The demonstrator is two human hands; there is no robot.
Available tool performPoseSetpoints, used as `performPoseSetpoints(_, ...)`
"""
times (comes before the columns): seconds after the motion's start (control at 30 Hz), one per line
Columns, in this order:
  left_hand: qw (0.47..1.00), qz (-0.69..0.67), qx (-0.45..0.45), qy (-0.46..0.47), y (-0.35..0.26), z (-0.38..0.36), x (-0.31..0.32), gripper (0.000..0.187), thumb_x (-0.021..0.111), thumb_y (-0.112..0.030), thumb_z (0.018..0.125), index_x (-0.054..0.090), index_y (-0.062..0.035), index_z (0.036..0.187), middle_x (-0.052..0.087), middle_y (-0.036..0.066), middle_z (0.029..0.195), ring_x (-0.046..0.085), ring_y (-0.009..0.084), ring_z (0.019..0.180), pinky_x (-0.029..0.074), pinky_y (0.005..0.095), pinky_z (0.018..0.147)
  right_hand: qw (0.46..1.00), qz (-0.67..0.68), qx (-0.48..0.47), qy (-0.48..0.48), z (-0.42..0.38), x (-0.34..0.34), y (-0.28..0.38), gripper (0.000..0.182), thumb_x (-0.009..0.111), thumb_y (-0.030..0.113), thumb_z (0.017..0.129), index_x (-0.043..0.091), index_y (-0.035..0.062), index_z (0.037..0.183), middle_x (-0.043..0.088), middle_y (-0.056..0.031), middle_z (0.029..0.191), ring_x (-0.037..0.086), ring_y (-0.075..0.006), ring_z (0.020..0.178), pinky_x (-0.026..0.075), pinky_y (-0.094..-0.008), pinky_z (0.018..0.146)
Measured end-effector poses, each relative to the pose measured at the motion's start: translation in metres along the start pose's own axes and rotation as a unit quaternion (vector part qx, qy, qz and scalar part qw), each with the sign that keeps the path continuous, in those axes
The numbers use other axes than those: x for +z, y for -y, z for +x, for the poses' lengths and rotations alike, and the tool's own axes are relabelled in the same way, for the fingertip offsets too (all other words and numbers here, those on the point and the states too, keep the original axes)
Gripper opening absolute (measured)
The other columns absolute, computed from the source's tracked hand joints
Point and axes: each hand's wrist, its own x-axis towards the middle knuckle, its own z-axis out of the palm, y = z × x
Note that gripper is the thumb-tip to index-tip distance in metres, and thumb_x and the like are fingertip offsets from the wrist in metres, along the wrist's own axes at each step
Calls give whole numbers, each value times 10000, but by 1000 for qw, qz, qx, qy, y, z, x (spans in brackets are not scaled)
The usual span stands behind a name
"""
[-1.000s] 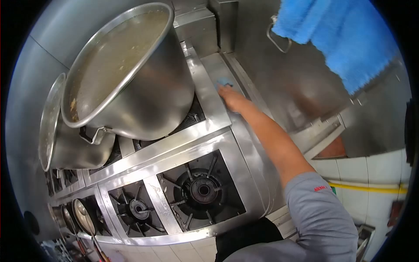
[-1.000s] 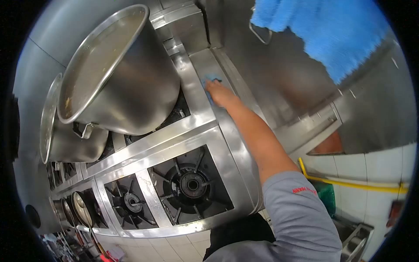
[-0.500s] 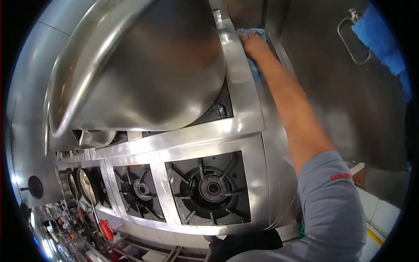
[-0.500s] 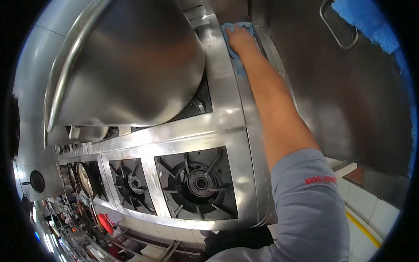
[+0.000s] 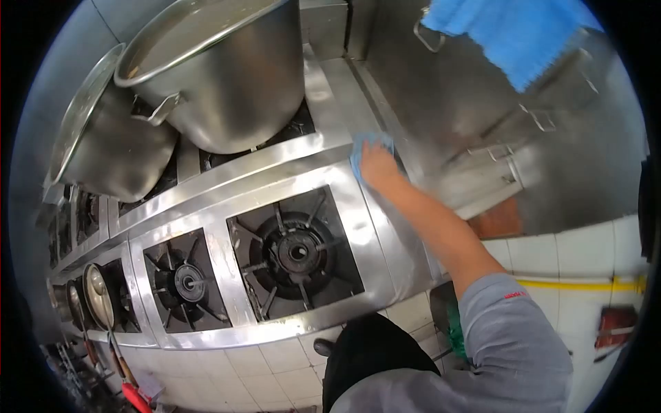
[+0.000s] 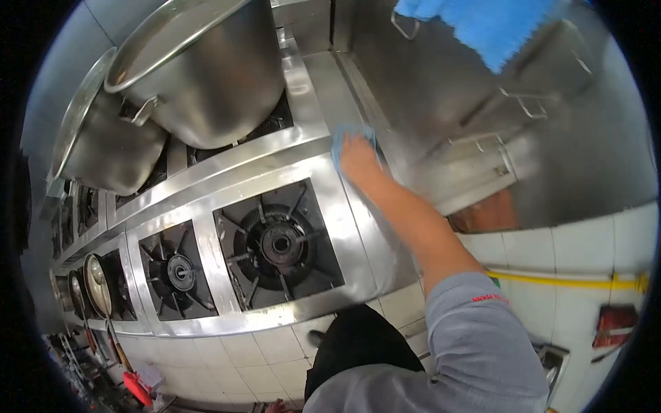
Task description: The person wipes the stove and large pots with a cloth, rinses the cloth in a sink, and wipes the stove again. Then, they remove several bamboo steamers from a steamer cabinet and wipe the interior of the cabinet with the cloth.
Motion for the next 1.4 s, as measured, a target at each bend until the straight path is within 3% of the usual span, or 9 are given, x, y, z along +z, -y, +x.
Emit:
performPoseSetpoints(0.17,995,28,48,-79,8,29,-12,533,489,-446,930,453,-91,1326,559,124,1207,603,247,944,515,381,770,985,159,63,23,-215,-36,24,621,623,274,825,395,-50,1303,480,-220,1191,522,-374,1046,489,-447,856)
performPoseSetpoints(0.47,995,90,30,-43,96,41,-151,477,558,-472,892,516,-138,1230,612,36,1119,617,133,765,470,268,607,954,243,98,146,-444,-3,-29,526,622,26,696,529,91,1210,522,-198,1120,552,-379,1002,463,-442,887)
performPoseSetpoints(0.53,992,108,44,-49,105,28,-168,482,562,-477,889,516,-138,1228,606,26,1136,615,133,787,472,277,631,939,336,20,65,-448,-2,-50,516,580,30,693,514,113,1198,593,-179,1035,606,-324,962,485,-404,857)
performPoseSetpoints(0.6,996,62,56,-44,109,25,-188,492,549,-455,902,489,-142,1276,576,29,1202,618,159,849,478,312,710,840,514,162,58,-428,-78,-35,498,550,28,680,514,96,1171,621,-154,1043,607,-281,984,482,-371,863)
performPoseSetpoints(0.63,995,63,52,-53,107,25,-193,492,549,-455,902,489,-142,1276,576,29,1202,618,159,849,478,312,710,860,486,154,-2,-414,-74,-40,468,546,21,686,517,85,1149,613,-130,1064,599,-245,990,476,-353,867)
performPoseSetpoints(0.7,982,149,77,-86,90,33,-192,411,457,-397,953,462,-68,1200,574,99,959,603,220,703,534,370,559,837,530,136,-21,-383,-99,-25,492,535,9,702,509,78,1189,605,-144,1102,576,-271,1059,449,-355,916)
performPoseSetpoints(0.87,973,107,127,-160,83,26,-195,336,539,-313,910,526,-60,1130,622,92,967,580,183,588,524,323,449,955,258,67,-132,-353,-2,47,504,548,17,759,496,63,1258,449,-194,1326,382,-390,1260,293,-470,1065)
performPoseSetpoints(1.0,969,50,137,-197,102,9,-199,245,552,-293,911,546,-88,1045,620,66,869,592,176,593,530,322,446,919,249,174,-251,-370,11,136,460,569,40,753,528,58,1211,413,-189,1345,362,-396,1264,245,-526,1079)
performPoseSetpoints(1.4,970,67,140,-187,148,6,-163,204,551,-239,904,564,-79,1031,634,53,860,623,177,652,522,311,503,858,403,-253,-191,-332,-93,461,287,539,101,789,611,138,1065,512,-104,1204,455,-306,1184,323,-478,1032)
